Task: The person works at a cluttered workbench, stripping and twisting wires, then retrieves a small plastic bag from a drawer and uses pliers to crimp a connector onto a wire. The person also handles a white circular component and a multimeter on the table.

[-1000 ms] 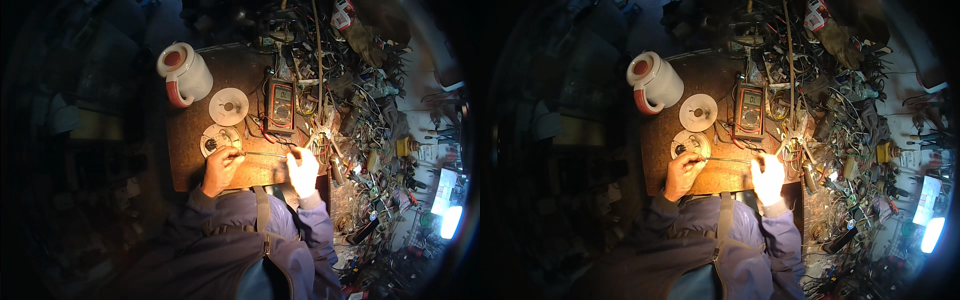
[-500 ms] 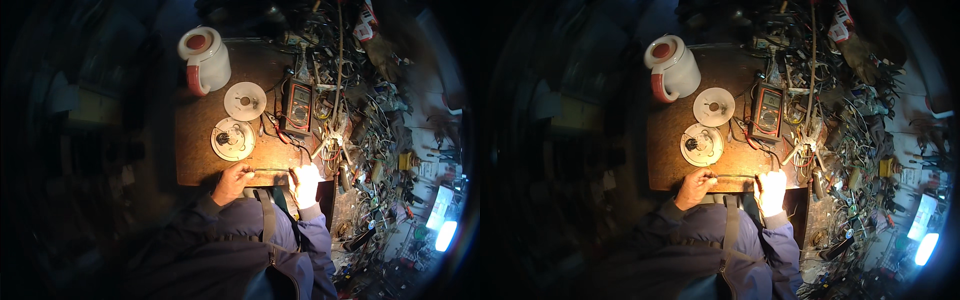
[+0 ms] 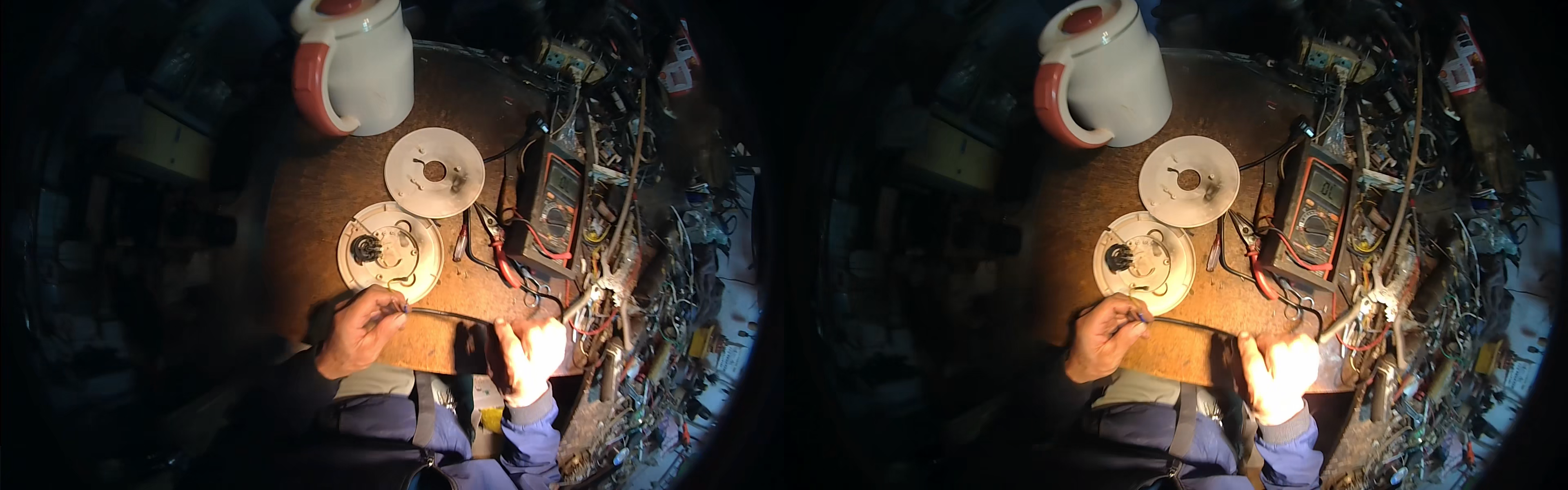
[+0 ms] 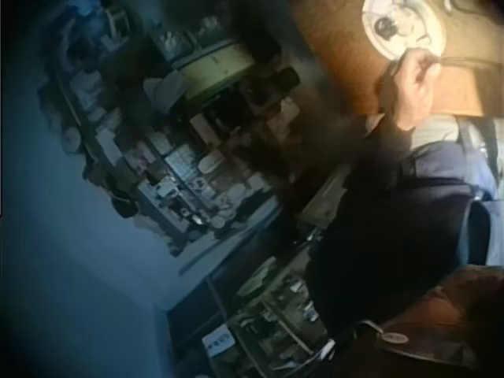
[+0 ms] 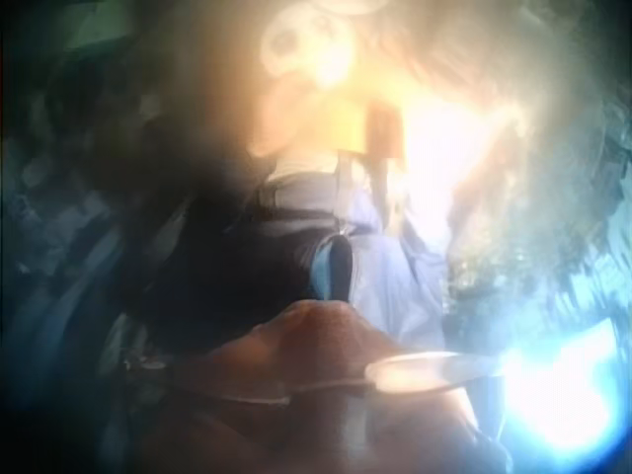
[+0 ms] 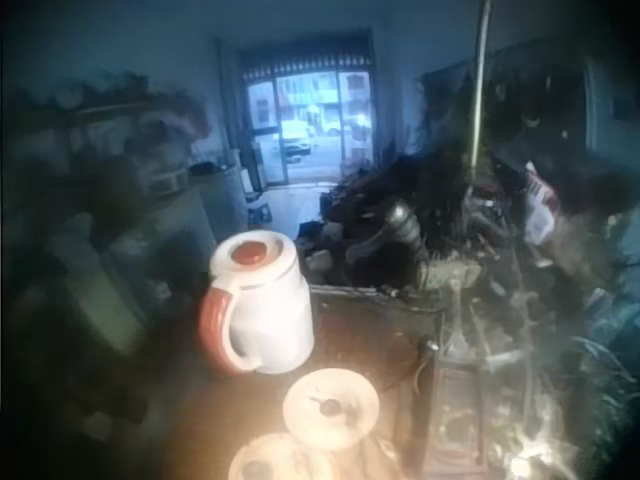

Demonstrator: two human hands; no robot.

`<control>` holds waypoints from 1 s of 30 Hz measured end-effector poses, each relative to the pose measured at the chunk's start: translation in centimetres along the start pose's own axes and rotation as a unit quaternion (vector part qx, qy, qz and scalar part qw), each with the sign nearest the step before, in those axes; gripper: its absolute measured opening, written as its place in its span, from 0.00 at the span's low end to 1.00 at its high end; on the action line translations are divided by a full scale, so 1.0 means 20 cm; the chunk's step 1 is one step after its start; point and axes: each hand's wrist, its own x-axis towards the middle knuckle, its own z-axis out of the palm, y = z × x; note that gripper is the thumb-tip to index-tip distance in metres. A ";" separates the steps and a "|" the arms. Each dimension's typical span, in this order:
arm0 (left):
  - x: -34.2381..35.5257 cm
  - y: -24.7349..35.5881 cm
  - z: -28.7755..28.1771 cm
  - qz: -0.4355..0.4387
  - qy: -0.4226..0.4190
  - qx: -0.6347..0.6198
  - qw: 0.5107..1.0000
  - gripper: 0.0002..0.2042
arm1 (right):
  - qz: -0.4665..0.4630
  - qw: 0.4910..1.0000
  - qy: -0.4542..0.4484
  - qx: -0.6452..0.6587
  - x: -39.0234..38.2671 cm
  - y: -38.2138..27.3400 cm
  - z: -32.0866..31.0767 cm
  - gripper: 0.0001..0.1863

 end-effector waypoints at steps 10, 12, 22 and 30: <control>0.04 -0.12 -0.16 0.220 -0.040 0.218 0.950 0.06 | -0.076 0.986 0.068 -0.134 -0.17 -0.07 0.22 0.11; 0.05 -0.13 -0.19 0.243 -0.011 0.244 0.939 0.07 | -0.064 0.976 0.068 -0.194 -0.15 -0.13 0.25 0.12; 0.25 0.00 -0.24 0.232 -0.102 0.066 0.965 0.08 | -0.095 0.982 -0.054 0.151 0.22 -0.11 0.41 0.12; 0.41 -0.07 -0.34 0.282 -0.135 0.106 0.944 0.10 | 0.245 0.821 -0.104 0.505 0.39 -0.14 0.53 0.11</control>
